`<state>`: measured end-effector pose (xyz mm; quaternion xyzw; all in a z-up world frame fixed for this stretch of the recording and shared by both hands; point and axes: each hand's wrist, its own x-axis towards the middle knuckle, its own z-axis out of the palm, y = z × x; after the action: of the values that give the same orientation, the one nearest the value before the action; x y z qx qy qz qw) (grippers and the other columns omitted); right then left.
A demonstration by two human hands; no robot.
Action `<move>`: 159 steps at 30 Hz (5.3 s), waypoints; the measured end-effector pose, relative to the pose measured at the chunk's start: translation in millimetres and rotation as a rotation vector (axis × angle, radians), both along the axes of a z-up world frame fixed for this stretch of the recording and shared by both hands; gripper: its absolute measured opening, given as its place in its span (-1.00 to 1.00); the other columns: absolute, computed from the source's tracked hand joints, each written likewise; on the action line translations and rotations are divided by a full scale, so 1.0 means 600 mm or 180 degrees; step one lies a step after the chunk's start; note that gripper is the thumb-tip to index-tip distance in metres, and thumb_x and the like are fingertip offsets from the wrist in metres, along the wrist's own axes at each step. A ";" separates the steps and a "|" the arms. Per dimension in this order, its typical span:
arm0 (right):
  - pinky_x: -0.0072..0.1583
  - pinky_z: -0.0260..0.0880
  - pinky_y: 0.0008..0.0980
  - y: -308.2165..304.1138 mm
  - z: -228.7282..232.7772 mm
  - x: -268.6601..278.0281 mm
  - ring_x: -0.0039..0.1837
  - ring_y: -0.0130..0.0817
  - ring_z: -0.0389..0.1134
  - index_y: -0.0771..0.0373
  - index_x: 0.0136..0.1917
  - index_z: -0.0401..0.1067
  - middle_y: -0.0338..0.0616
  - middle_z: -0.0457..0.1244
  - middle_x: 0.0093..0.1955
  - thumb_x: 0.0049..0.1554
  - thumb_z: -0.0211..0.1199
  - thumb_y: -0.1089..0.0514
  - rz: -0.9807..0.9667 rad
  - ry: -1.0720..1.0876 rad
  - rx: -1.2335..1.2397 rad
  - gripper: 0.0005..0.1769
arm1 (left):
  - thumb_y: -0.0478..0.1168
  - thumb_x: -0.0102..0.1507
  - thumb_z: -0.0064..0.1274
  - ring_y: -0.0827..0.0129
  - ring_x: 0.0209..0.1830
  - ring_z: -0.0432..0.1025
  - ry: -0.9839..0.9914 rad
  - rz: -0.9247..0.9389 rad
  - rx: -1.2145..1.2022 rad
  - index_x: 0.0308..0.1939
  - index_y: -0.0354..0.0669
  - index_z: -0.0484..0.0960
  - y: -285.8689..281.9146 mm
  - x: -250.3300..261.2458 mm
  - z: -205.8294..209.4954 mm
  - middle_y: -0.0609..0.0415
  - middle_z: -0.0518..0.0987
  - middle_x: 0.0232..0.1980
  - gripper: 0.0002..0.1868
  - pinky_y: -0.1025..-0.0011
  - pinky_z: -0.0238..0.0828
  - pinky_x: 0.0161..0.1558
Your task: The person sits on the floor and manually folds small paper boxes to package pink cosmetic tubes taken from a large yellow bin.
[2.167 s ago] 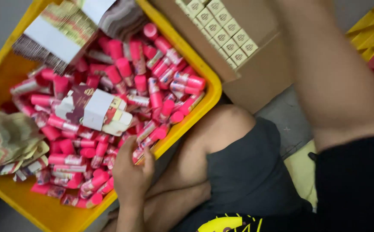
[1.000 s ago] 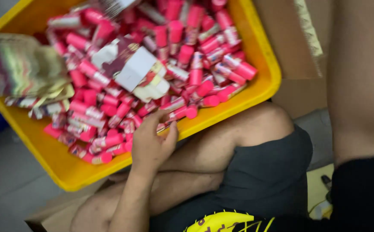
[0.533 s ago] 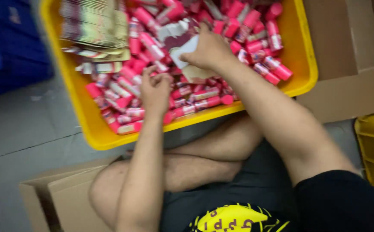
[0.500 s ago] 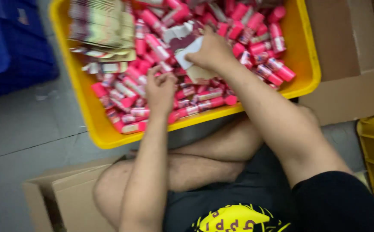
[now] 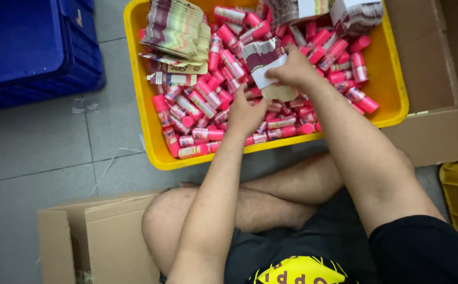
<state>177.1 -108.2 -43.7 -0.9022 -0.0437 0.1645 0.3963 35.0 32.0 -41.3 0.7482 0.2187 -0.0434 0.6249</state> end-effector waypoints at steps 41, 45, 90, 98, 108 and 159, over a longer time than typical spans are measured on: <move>0.10 0.19 -0.19 0.344 0.083 -0.041 0.05 -0.19 0.21 0.07 -0.07 0.47 -0.16 0.22 0.02 -0.21 0.55 -0.26 0.2516 -0.4309 -0.0650 -0.43 | -0.22 0.17 -0.02 0.04 -0.17 0.60 0.0650 0.0510 0.1337 -0.10 -0.14 0.71 0.175 -0.058 0.127 -0.07 0.72 -0.16 -0.71 0.15 0.55 -0.09; -0.02 0.14 -0.33 0.358 0.069 -0.067 -0.10 -0.30 0.13 0.06 -0.34 0.40 -0.22 0.19 -0.15 -0.03 0.25 0.05 0.1852 -0.5153 -0.0779 -0.88 | -0.30 0.21 -0.13 0.34 -0.33 0.57 0.0988 0.1128 0.1293 0.07 -0.04 0.61 0.230 -0.105 0.210 0.03 0.69 -0.22 -0.63 0.34 0.55 -0.19; -0.10 0.41 -0.56 -0.075 0.027 -0.099 -0.06 -0.43 0.31 0.29 0.47 0.29 -0.05 0.16 0.37 -0.03 0.57 0.22 0.1715 0.0874 0.2975 -0.15 | -0.04 -0.04 0.54 0.30 -0.16 0.60 -0.0808 -0.0552 -0.2227 0.25 -0.27 0.51 0.034 -0.020 -0.031 -0.07 0.67 -0.05 -0.13 0.32 0.66 -0.15; 0.02 0.55 -0.47 -0.058 0.017 -0.108 0.03 -0.41 0.43 0.22 0.45 0.19 -0.18 0.22 0.31 0.01 0.50 0.41 0.1303 0.0941 0.3091 -0.17 | -0.25 0.15 0.42 0.26 -0.19 0.61 -0.1214 0.0101 -0.2105 0.04 -0.16 0.54 0.037 -0.008 -0.058 -0.04 0.66 -0.11 -0.54 0.29 0.71 -0.25; -0.09 0.54 -0.40 -0.049 0.019 -0.113 -0.15 -0.26 0.38 0.27 0.39 0.20 0.06 0.20 0.21 -0.07 0.58 0.36 0.1222 0.0155 0.2073 -0.15 | -0.36 0.29 0.29 -0.07 -0.06 0.63 -0.1111 0.0048 -0.1475 0.50 -0.20 0.31 0.007 -0.011 -0.036 -0.33 0.55 0.26 -0.27 0.15 0.77 -0.13; -0.03 0.26 -0.54 -0.068 0.039 -0.103 0.05 -0.49 0.27 0.13 0.08 0.10 -0.16 0.23 0.07 0.07 0.18 0.55 0.1030 0.0878 0.3327 -0.52 | -0.25 0.36 0.14 -0.06 0.16 0.57 -0.3198 -0.0293 0.1731 0.18 -0.23 0.58 -0.019 -0.009 0.028 -0.09 0.65 0.13 -0.68 0.05 0.55 0.22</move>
<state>115.4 -148.9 -20.2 -0.5379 -0.2050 0.2960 0.7622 29.4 20.7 -24.4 0.8196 -0.1346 0.3482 0.4346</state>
